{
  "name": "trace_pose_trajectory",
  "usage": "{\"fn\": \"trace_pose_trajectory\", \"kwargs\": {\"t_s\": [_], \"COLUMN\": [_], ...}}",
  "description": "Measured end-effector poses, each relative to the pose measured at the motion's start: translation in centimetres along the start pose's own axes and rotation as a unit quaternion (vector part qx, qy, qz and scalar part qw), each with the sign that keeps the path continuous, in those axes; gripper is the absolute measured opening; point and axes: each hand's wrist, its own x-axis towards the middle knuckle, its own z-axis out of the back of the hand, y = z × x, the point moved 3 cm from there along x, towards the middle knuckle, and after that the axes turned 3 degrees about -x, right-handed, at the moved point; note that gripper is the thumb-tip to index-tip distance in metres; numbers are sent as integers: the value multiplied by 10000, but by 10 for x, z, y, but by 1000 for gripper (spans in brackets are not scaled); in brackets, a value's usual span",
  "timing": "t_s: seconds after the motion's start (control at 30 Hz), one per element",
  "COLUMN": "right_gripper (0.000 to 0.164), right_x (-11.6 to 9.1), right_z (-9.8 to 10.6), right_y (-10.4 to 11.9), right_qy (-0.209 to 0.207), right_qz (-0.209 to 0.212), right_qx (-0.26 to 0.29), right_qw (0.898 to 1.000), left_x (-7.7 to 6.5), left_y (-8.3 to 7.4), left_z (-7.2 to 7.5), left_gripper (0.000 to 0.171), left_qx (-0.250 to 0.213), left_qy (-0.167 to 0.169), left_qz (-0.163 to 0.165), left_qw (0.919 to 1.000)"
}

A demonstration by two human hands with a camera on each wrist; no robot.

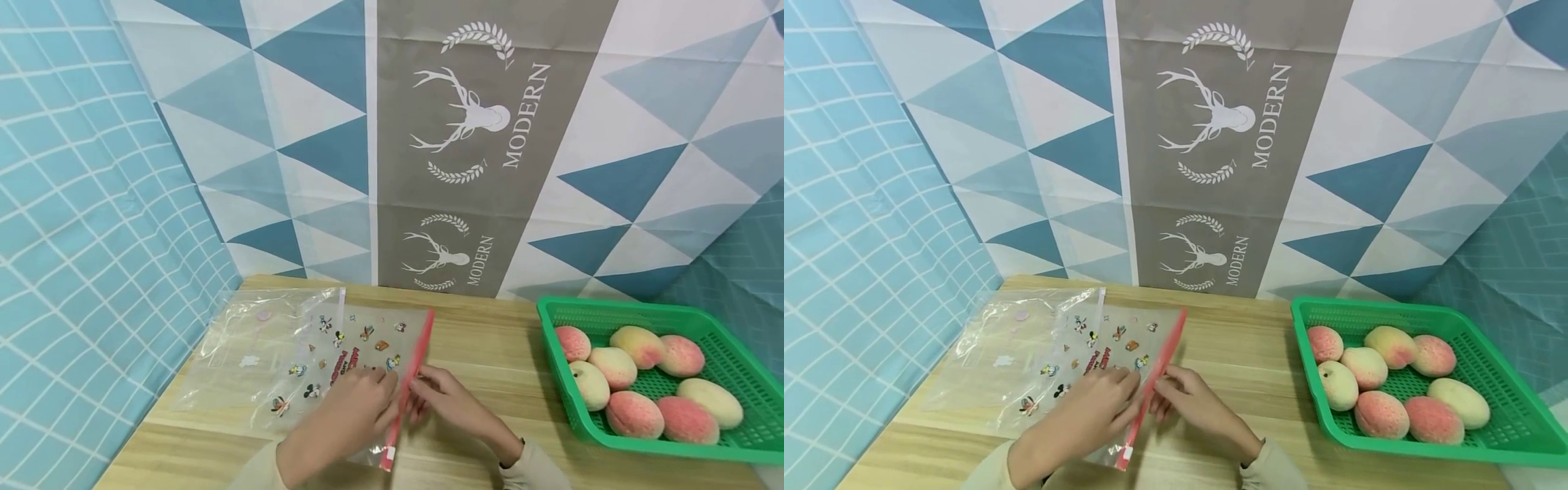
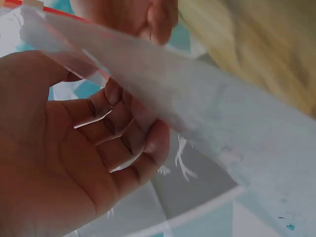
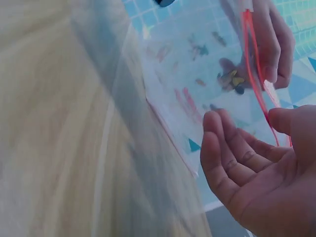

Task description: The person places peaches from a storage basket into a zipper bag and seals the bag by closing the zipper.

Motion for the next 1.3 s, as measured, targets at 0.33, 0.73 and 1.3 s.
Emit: {"fn": "trace_pose_trajectory", "kwargs": {"t_s": [0.33, 0.73, 1.3], "right_gripper": [17, 17, 21], "right_x": [-4, -15, -16], "right_z": [-11, -8, 20], "right_y": [25, 9, -1], "right_qy": [-152, -288, -1749], "right_qz": [167, -114, -1088], "right_qx": [-565, -813, -858], "right_qw": [9981, 9962, 9748], "left_x": [13, 45, 44], "left_y": [2, 17, 35], "left_z": [-14, 2, 53], "left_gripper": [46, 43, 29], "left_qx": [-671, -1246, -196], "left_qy": [317, 1043, -338], "left_qz": [587, 713, 810], "left_qw": [9955, 9841, 9959]}}
